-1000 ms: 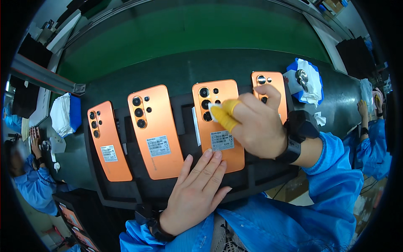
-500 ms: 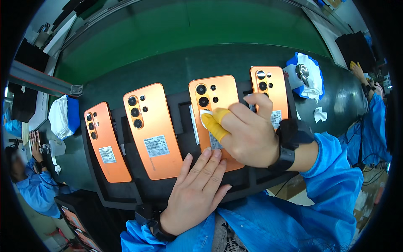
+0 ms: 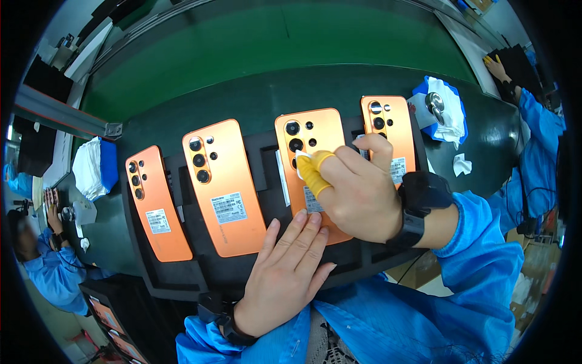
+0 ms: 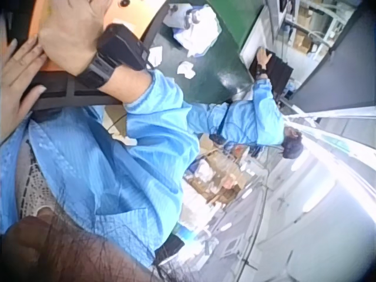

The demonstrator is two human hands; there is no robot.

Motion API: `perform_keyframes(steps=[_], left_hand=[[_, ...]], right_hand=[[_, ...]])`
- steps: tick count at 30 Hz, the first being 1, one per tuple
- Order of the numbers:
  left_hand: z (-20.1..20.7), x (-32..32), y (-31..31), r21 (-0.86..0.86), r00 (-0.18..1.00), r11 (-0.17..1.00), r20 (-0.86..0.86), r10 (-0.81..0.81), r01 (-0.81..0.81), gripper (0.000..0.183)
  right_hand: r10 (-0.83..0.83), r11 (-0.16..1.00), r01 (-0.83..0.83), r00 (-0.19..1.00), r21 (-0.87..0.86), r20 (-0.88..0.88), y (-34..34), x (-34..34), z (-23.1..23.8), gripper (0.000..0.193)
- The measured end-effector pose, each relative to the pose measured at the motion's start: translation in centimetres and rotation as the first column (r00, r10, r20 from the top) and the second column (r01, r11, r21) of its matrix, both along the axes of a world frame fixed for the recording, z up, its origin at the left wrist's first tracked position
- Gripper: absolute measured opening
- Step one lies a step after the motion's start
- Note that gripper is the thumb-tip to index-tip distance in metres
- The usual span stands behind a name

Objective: The recorder is cleaning and inspecting the camera lenses and back panels of several orange mobile phones at a production line station.

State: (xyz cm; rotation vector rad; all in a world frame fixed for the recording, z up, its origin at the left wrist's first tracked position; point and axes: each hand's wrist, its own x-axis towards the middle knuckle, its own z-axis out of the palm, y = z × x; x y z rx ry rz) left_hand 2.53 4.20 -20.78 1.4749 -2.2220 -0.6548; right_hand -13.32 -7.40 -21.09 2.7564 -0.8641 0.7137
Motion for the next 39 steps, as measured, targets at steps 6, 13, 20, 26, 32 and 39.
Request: perform_keyframes(steps=[6, 13, 20, 26, 32, 39], left_hand=[[0.4, 0.1, 0.1, -0.009, 1.0, 1.0, 0.022, 0.021, -0.02, 0.056], [0.0, -0.1, -0.1, 0.001, 1.0, 1.0, 0.002, 0.012, -0.012, 0.055], [0.1, 0.2, 0.0, 0.014, 1.0, 1.0, -0.005, 0.016, -0.016, 0.054], [0.2, 0.0, -0.2, 0.014, 1.0, 1.0, 0.005, 0.015, -0.015, 0.054], [0.2, 0.0, -0.2, 0.016, 1.0, 1.0, 0.016, 0.014, -0.014, 0.054], [0.3, -0.2, -0.2, 0.007, 1.0, 1.0, 0.029, 0.0, 0.0, 0.056]], right_hand=[[0.017, 0.987, -0.024, 0.999, -0.16, -0.051, -3.1, 0.0, 0.4, 0.015], [0.074, 0.994, -0.071, 0.997, -0.083, 0.029, -2.4, 0.1, -0.4, 0.008], [0.082, 0.991, -0.075, 0.995, 0.108, -0.057, -1.1, -1.7, 1.3, 0.019], [0.002, 0.998, -0.006, 0.998, 0.068, 0.063, -1.7, -1.1, 0.5, 0.007], [0.082, 0.994, -0.086, 0.994, 0.063, 0.075, -0.8, -1.0, -0.1, 0.012], [0.063, 0.954, -0.078, 0.996, 0.29, 0.058, 1.6, -5.0, 0.3, 0.006]])
